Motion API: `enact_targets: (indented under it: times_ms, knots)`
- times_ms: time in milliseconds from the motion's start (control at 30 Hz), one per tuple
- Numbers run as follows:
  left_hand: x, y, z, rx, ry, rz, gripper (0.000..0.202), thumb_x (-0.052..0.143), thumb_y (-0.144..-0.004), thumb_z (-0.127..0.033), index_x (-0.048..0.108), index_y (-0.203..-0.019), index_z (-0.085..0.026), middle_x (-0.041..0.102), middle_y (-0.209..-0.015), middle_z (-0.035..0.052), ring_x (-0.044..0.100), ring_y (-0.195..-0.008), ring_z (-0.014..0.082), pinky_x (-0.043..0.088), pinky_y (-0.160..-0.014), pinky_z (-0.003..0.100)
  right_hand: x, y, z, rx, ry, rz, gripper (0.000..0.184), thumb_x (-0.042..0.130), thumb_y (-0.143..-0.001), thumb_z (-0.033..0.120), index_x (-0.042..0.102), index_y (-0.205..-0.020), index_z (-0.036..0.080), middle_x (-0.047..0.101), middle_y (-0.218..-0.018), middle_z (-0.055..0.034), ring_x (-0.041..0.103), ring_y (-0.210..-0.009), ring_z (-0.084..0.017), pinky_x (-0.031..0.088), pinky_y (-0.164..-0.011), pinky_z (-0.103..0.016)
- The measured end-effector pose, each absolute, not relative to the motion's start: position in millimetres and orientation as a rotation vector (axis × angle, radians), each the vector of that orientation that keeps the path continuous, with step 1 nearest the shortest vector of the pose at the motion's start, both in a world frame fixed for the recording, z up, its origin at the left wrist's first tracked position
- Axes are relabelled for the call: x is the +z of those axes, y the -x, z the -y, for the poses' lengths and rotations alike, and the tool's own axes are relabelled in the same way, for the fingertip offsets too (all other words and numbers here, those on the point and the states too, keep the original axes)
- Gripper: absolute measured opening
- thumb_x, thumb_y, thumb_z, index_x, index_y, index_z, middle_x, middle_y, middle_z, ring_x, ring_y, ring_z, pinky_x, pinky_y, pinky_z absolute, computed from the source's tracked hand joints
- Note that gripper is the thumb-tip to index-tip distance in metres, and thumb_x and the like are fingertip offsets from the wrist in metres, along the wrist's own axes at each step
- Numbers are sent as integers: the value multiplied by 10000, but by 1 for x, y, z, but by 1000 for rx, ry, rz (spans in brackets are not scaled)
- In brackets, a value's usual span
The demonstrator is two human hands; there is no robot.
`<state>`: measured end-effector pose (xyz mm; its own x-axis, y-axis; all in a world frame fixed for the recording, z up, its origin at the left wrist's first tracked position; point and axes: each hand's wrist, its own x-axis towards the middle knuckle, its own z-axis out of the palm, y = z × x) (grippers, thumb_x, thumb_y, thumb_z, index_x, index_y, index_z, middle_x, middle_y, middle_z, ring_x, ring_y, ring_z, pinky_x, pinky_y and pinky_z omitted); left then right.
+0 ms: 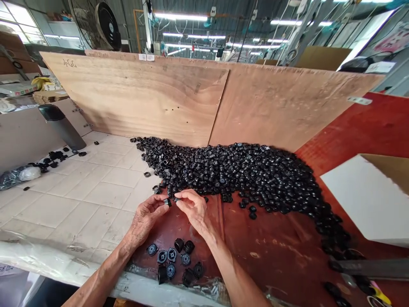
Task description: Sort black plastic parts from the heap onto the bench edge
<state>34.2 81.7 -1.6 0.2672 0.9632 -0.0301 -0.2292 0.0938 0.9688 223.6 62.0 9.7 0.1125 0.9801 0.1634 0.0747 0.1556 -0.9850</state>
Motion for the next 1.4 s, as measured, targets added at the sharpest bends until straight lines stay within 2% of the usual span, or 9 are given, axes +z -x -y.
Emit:
enact_targets:
  times_ms: [100, 200, 400, 533, 633, 833, 1133, 1300, 1400]
  knots:
    - [-1, -35, -80, 1055, -1112, -851, 351, 886, -789, -382, 748, -1050, -192, 806, -1049, 58, 730, -931, 201, 557, -873, 315, 5, -222, -62, 1014, 1190, 1245, 305, 781, -794, 313, 766, -1087, 231, 791, -1041, -51, 742, -913, -211, 602, -860, -346]
    - [-1, -36, -78, 1054, -1153, -842, 334, 887, -788, -372, 756, -1038, -194, 805, -993, 47, 733, -898, 198, 567, -860, 314, 0, -219, -61, 1005, 1185, 1301, 196, 765, -807, 306, 742, -988, 232, 780, -930, -26, 734, -831, -198, 595, -774, -310]
    - [-7, -34, -77, 1113, -1314, -877, 279, 844, -828, -353, 776, -1052, -200, 789, -1012, 50, 736, -874, 199, 588, -833, 317, 2, -216, -59, 879, 1206, 1401, 167, 739, -837, 293, 714, -993, 240, 783, -940, -32, 747, -837, -200, 596, -774, -301]
    - [-11, -33, -78, 1135, -1414, -877, 242, 811, -861, -330, 781, -1068, -207, 782, -1057, 60, 744, -936, 214, 598, -878, 337, 3, -215, -57, 795, 1247, 1492, 207, 694, -917, 341, 698, -1095, 235, 786, -896, -40, 747, -773, -192, 585, -725, -279]
    - [-11, -34, -78, 1122, -1418, -850, 234, 803, -871, -327, 779, -1070, -207, 782, -1055, 61, 750, -950, 220, 604, -884, 342, 6, -214, -54, 670, 1298, 1597, 181, 601, -1005, 366, 705, -1061, 229, 746, -789, -23, 697, -664, -168, 546, -664, -260]
    - [-3, -34, -75, 1111, -1310, -836, 250, 815, -866, -357, 770, -1059, -204, 794, -1032, 56, 753, -921, 210, 609, -863, 322, 18, -219, -47, 629, 1205, 1780, 206, 597, -974, 244, 709, -1145, 215, 759, -920, -46, 713, -805, -182, 556, -743, -259]
    - [-5, -32, -75, 1140, -1559, -864, 189, 764, -931, -337, 768, -1078, -217, 790, -1055, 63, 757, -970, 224, 625, -863, 340, 26, -220, -45, 785, 1326, 1735, 113, 595, -965, 272, 699, -963, 229, 634, -676, 27, 601, -626, -156, 443, -615, -250]
    - [-8, -29, -76, 1230, -1870, -846, 173, 709, -979, -238, 745, -1148, -245, 788, -1117, 54, 750, -1051, 213, 615, -935, 352, 20, -218, -47, 996, 1377, 1609, 155, 561, -976, 309, 663, -889, 231, 609, -644, 49, 562, -564, -137, 389, -565, -249]
    - [-9, -29, -76, 1235, -1966, -829, 204, 692, -991, -212, 730, -1188, -248, 785, -1137, 59, 750, -1070, 209, 615, -936, 348, 19, -218, -49, 1038, 1412, 1573, 258, 548, -978, 324, 598, -745, 225, 567, -606, 53, 529, -556, -128, 354, -558, -250]
